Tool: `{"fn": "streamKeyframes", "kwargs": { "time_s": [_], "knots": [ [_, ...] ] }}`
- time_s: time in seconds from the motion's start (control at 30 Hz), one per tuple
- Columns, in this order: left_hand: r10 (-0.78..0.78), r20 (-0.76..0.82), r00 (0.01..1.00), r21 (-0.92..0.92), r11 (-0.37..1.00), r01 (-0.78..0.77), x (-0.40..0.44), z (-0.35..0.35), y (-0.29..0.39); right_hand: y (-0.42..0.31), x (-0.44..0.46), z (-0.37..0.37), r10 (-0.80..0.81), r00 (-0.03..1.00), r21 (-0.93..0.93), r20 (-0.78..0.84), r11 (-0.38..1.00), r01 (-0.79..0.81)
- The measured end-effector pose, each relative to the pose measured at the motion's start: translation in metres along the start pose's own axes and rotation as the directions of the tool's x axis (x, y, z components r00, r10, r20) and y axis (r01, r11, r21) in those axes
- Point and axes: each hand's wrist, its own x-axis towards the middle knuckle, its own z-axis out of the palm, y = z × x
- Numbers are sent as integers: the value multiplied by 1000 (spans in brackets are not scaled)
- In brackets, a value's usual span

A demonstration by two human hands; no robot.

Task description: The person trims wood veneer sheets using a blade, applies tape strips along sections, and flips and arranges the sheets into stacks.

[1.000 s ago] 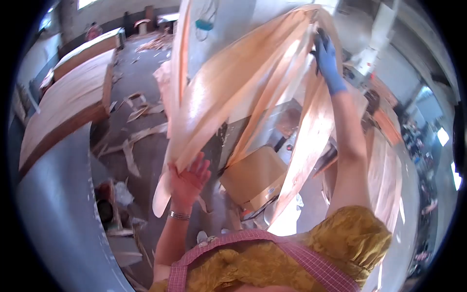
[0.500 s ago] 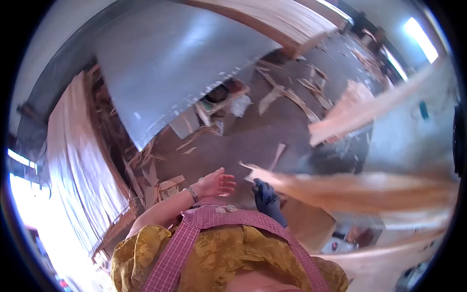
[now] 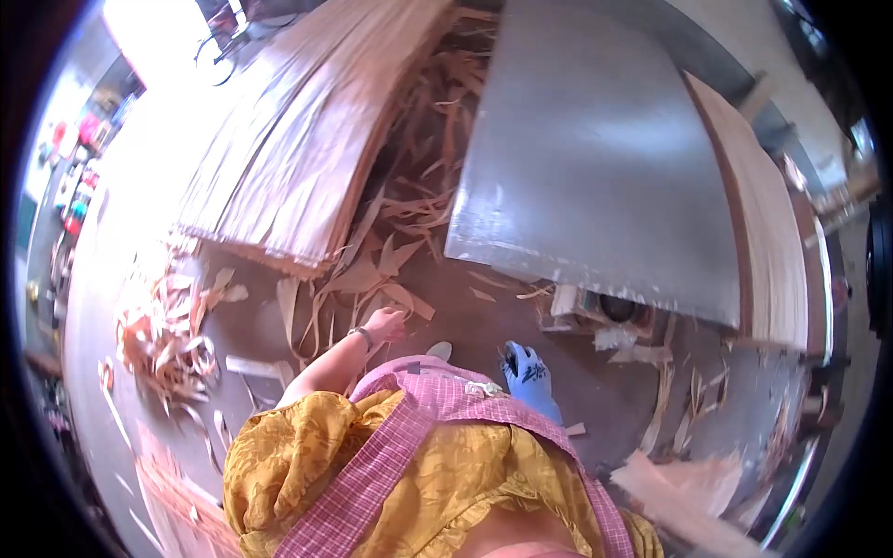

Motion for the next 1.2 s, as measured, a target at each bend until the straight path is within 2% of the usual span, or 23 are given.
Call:
{"fn": "streamKeyframes", "kwargs": {
  "time_s": [0.1,0.2,0.27,0.3,0.33,0.37,0.4,0.43,0.53,0.63,0.73,0.77,0.87,0.9,0.93,1.0,1.07,1.13,1.2],
  "knots": [
    [-39,-11,999,-216,976,36,8,-56,-70,-1,37,13,-147,988,9,42,989,147],
    [-75,-360,930,-153,988,20,-61,-52,-111,-14,59,17,-241,948,4,208,969,246],
    [-104,-486,868,-364,927,-93,-102,-42,-146,-20,75,24,-340,891,15,301,936,352],
    [-140,-517,844,-429,896,-114,-97,-48,-197,-21,82,30,-390,856,38,341,915,402],
    [-151,-536,831,-376,924,-74,-128,-39,-203,-25,88,36,-431,820,62,376,895,442],
    [-229,-564,794,-397,918,-17,-151,-26,-213,-32,94,39,-464,778,76,423,874,480],
    [-328,-505,798,-528,849,15,-161,-21,-238,-43,101,41,-491,735,89,467,854,513],
    [-350,-442,826,-566,823,47,-172,-22,-263,-55,106,45,-513,691,99,510,832,546],
    [-463,-428,776,-562,809,173,-187,-11,-315,-87,121,67,-554,633,114,541,794,597],
    [-463,-477,747,-594,796,115,-186,-14,-333,-134,138,100,-521,546,152,656,800,581],
    [-434,-459,775,-677,736,11,-187,-40,-323,-174,157,157,-679,367,327,635,668,669],
    [-439,-460,772,-680,733,12,-183,-55,-321,-197,162,169,-602,342,289,722,711,641],
    [-442,-481,757,-671,741,7,-186,-108,-320,-254,181,214,-558,276,382,783,781,494],
    [-444,-478,758,-687,727,-7,-193,-130,-319,-275,187,225,-518,280,375,808,819,434],
    [-443,-481,756,-699,715,-26,-198,-153,-318,-294,197,237,-497,286,337,820,821,460],
    [-436,-508,743,-711,699,-77,-209,-199,-313,-324,216,264,-523,329,386,787,832,399],
    [-460,-566,684,-704,702,-109,-217,-244,-317,-355,234,284,-608,405,396,683,773,495],
    [-488,-606,629,-686,720,-103,-223,-286,-318,-368,253,311,-537,482,309,692,824,474],
    [-485,-586,649,-710,693,-124,-223,-330,-312,-398,265,324,-449,519,262,728,880,395]
  ]
}}
